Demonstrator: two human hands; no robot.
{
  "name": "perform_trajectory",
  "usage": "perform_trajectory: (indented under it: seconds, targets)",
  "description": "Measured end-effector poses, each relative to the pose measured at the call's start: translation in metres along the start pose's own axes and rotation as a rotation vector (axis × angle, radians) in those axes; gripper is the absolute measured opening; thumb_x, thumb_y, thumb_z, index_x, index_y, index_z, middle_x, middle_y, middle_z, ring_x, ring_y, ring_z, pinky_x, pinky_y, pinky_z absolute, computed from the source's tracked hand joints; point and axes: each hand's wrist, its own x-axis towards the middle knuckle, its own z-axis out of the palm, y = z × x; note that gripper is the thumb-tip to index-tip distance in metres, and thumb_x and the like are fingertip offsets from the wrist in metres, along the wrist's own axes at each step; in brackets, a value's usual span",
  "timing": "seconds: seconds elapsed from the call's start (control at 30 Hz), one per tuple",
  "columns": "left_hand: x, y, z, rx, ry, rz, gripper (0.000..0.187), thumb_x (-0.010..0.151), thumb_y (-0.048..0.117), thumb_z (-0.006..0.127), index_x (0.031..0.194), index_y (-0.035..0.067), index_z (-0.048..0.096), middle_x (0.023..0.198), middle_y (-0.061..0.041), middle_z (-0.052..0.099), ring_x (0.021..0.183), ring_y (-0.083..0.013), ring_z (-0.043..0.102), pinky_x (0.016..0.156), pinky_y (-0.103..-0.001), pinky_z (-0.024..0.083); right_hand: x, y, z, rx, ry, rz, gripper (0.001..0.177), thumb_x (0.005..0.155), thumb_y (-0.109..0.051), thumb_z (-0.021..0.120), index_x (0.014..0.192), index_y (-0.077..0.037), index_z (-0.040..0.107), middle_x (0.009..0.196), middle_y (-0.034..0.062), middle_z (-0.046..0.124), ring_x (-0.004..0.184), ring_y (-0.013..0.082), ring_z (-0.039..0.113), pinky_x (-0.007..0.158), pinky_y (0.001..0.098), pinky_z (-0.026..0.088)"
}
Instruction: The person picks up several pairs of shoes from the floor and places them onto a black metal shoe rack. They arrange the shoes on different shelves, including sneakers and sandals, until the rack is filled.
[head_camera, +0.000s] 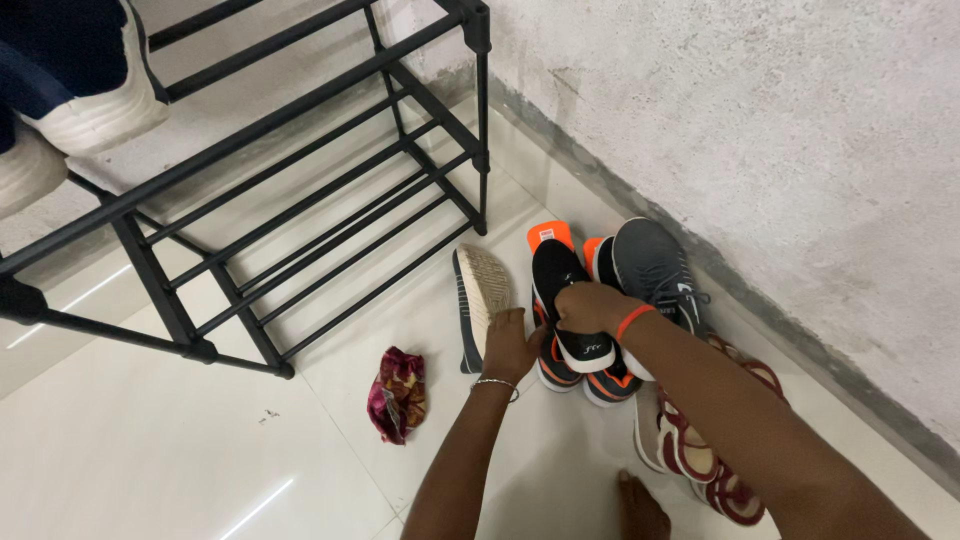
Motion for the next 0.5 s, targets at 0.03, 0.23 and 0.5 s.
perform_trajectory:
  seconds: [0.03,0.23,0.5]
  targets:
    - [-0.001,-0.006,0.002,0.020,-0.050,-0.077,0.059,0.089,0.036,0.074,0.128,-0.005,0.057,0.127,-0.024,0.060,0.123,-0.0398,0.053,0.106,-0.049,0.043,-0.002,-0.010,-0.002,-0.026,-0.046,0.047,0.027,0.086,-0.033,0.076,0.092,-0.006,0.078,0.094,0.0150,0.075,0.090,0.0337,0.072,0.079,0.0454,0.057]
    - [-0.014,-0.055,0.000,0.040,-0.068,-0.386,0.065,0.085,0.038,0.075,0.131,-0.003,0.054,0.130,-0.024,0.058,0.123,-0.0402,0.055,0.104,-0.049,0.048,-0.012,-0.042,-0.013,-0.146,-0.243,0.165,0.037,0.077,-0.030,0.084,0.102,-0.005,0.076,0.101,0.0140,0.075,0.094,0.0313,0.074,0.080,0.0443,0.060]
    - [-0.029,-0.120,0.008,-0.264,-0.250,-0.833,0.080,0.080,0.052,0.078,0.121,-0.013,0.056,0.113,-0.030,0.070,0.103,-0.0349,0.074,0.092,-0.042,0.061,-0.002,-0.040,-0.008,-0.162,-0.113,0.119,0.022,0.081,-0.013,0.072,0.100,-0.003,0.076,0.098,0.0171,0.075,0.092,0.0340,0.073,0.079,0.0444,0.060]
